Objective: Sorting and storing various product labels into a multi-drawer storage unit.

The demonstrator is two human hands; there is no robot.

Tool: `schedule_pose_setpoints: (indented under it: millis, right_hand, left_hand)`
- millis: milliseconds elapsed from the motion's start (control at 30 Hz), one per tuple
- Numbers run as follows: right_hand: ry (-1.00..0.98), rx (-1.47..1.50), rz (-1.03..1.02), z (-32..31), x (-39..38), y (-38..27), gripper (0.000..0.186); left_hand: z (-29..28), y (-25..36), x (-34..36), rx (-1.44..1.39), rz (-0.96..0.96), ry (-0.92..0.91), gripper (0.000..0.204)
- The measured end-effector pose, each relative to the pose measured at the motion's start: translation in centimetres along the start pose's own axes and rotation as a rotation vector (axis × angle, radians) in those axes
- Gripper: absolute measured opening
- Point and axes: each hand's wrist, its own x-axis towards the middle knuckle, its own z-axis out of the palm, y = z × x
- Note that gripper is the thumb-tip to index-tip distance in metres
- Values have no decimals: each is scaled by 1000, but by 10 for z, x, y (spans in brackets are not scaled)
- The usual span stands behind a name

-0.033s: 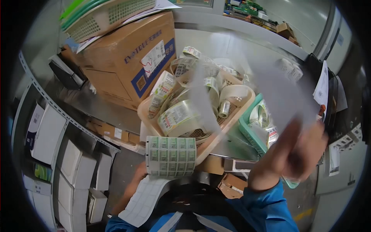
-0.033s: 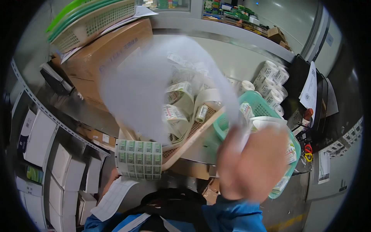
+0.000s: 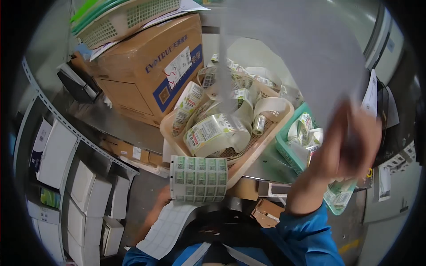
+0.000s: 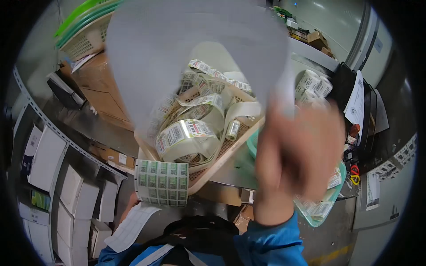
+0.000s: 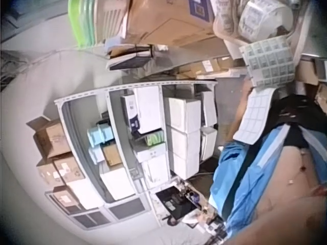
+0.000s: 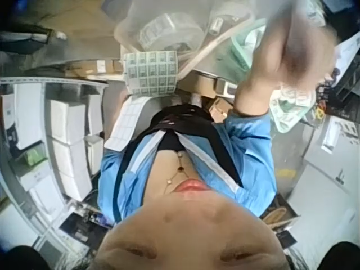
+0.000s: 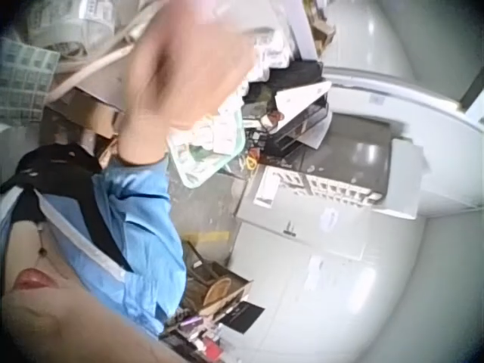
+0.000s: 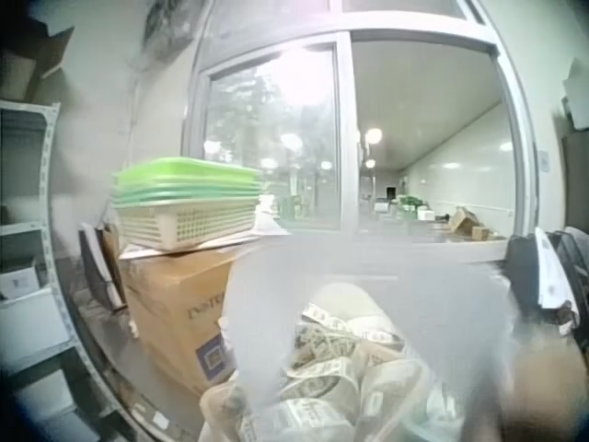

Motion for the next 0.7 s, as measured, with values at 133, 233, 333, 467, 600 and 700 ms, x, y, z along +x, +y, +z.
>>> schedule_pose_setpoints:
  millis: [133,233,333,467,600,700]
  right_hand:
    - [-304,37,-163,110,17,77,21]
    - [-578,-28,-349,121,-3,135,20]
    - [-583,-110,-466,107,-12,172,18]
    - [-847,-100,-510,99,-60,195,11]
    - [-1435,-174,-204,47,-147,333,38]
    - [-1631,201,65,116,-153,342,64]
  left_hand:
    - [-2,2,-2,35,54,-79,42]
    - [4,4,36,70,138,-114,42]
    - [-3,-4,-15,131,215,-72,41]
    - [30,-20,-98,284,224,135,41]
    - [37,-22,-77,532,161,534,41]
    - [38,-1,-98,689,83,774,41]
